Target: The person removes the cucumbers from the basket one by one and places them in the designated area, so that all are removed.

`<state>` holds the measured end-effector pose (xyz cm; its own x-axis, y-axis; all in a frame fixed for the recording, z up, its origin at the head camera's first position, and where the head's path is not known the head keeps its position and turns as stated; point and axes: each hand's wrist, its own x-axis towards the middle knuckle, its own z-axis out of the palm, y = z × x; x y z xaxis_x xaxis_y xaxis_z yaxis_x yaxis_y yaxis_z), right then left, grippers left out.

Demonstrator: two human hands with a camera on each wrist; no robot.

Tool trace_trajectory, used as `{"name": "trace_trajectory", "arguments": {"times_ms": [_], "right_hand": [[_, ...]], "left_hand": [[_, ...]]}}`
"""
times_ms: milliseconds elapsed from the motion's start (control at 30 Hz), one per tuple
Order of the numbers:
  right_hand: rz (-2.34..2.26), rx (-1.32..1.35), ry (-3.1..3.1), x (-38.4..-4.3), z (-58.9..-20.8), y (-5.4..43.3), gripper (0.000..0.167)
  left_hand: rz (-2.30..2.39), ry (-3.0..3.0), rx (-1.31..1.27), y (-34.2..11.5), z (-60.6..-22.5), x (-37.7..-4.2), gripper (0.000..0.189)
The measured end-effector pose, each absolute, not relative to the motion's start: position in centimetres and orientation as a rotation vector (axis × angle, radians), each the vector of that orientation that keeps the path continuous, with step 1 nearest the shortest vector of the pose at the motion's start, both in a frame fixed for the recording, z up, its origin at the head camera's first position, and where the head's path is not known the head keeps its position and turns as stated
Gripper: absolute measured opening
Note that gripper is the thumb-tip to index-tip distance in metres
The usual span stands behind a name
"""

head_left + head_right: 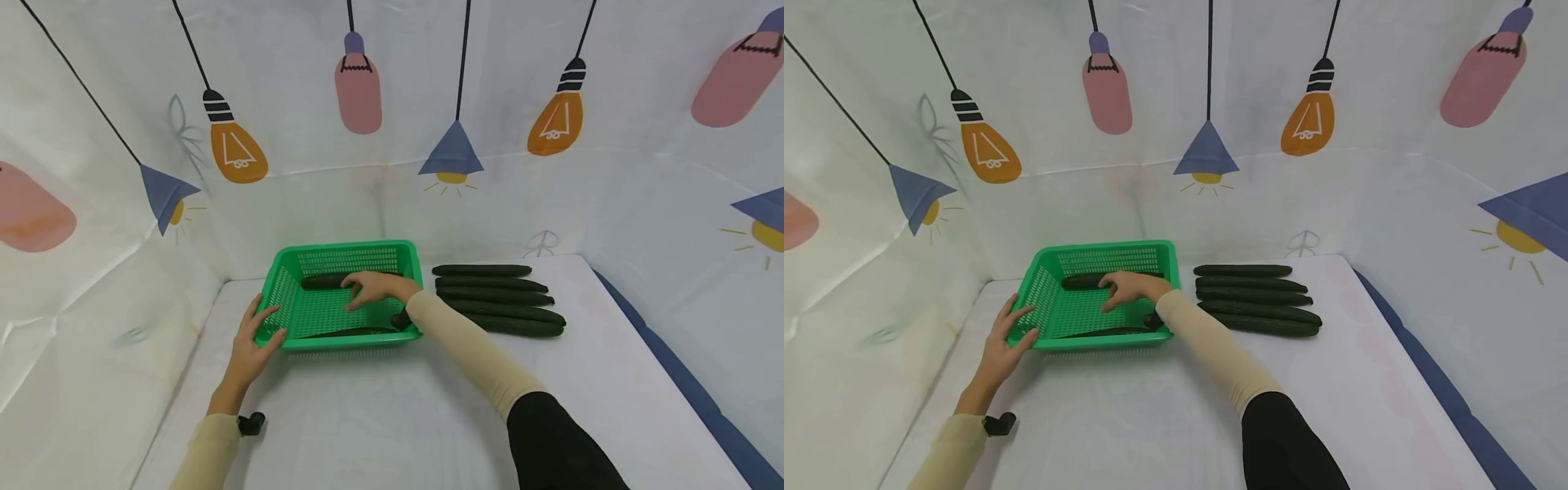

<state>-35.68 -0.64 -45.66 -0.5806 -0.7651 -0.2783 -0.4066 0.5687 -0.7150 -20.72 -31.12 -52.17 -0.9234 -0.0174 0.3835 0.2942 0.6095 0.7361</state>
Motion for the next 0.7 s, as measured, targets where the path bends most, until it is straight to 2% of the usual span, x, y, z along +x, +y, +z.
{"name": "trace_trajectory", "arguments": {"times_ms": [700], "right_hand": [[-0.687,-0.943,2.074,-35.3,-47.6,-1.0,0.063]], "left_hand": [[-1.240,-2.496,-0.208,-31.1,-52.2,-20.6,0.050]]}}
